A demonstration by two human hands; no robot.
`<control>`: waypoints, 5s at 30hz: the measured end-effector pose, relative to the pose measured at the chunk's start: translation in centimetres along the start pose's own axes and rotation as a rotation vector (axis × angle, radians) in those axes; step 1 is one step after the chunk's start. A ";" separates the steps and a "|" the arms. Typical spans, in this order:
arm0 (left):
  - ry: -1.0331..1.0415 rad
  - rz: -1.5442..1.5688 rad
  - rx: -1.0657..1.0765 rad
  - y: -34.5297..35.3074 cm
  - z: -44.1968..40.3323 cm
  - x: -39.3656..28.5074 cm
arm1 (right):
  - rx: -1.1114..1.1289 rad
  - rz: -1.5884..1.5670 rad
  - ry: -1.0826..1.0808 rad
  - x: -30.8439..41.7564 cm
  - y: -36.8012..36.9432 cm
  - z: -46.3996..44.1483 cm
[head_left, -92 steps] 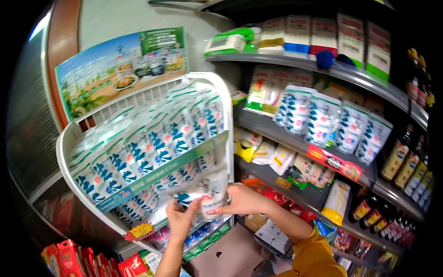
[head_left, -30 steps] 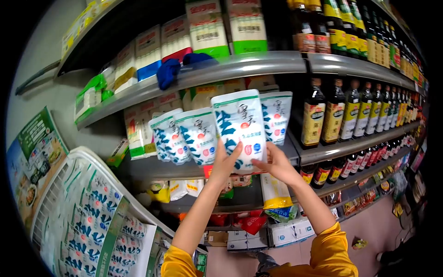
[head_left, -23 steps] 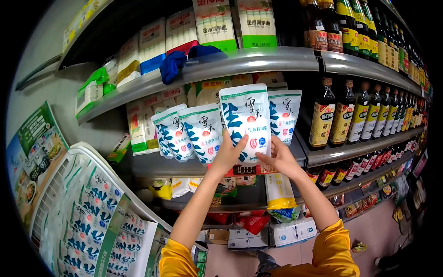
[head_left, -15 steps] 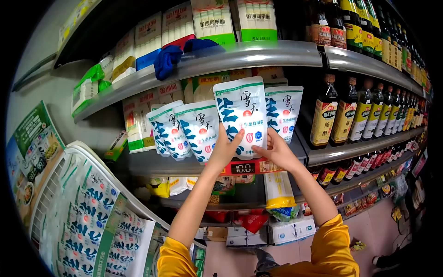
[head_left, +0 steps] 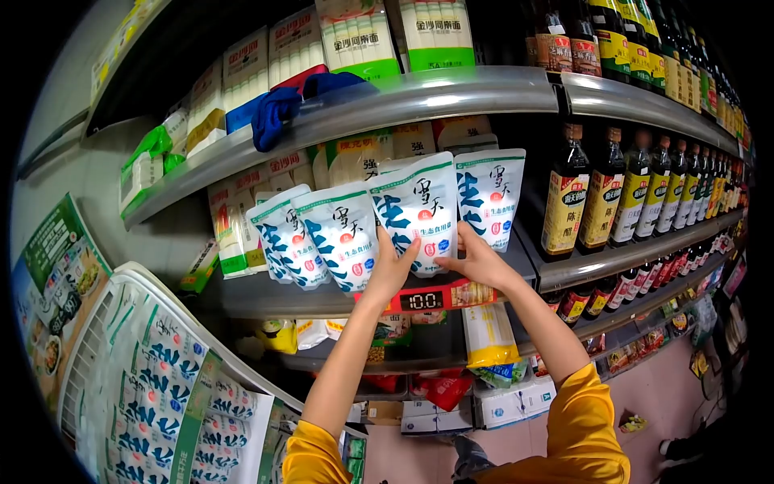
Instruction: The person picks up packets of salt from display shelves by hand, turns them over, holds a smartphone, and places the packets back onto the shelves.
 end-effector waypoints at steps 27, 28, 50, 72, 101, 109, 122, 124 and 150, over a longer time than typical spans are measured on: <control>-0.191 -0.151 -0.076 -2.5 4.6 0.2 | -0.012 -0.026 0.097 -1.0 0.5 -0.3; -0.183 -0.157 -0.081 -2.8 4.7 0.0 | -0.021 -0.014 0.091 -1.1 0.5 -0.5; -0.220 -0.139 -0.038 -4.2 4.3 1.5 | 0.119 -0.056 0.183 0.2 2.7 -0.8; 0.083 -0.498 -0.343 -7.2 6.1 2.6 | -0.047 0.267 0.079 -0.2 4.4 -2.0; -0.294 -0.831 -0.509 -18.0 32.1 -19.1 | -0.379 -0.012 -0.821 22.1 18.0 8.7; -0.368 -0.971 -0.791 -19.1 42.6 -23.4 | 0.051 -0.264 -1.011 27.5 29.3 14.9; -0.533 -1.115 -1.289 -19.6 59.5 -18.0 | 0.558 -0.460 -0.989 15.1 44.3 24.6; -0.504 -1.118 -1.314 -20.3 60.3 -16.4 | 0.583 -0.433 -0.949 12.8 45.8 25.1; -0.239 -1.136 -1.770 -29.8 64.9 -12.9 | 1.302 -0.327 -0.410 5.2 71.1 29.1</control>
Point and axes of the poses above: each hand's wrist, its own z-axis away from the middle knuckle, its own y-axis out of the palm, x = y × z, the point moved 6 cm from there along -z, towards the middle knuckle, and after that the axes turned 7 degrees about y, right-handed, at the moved point
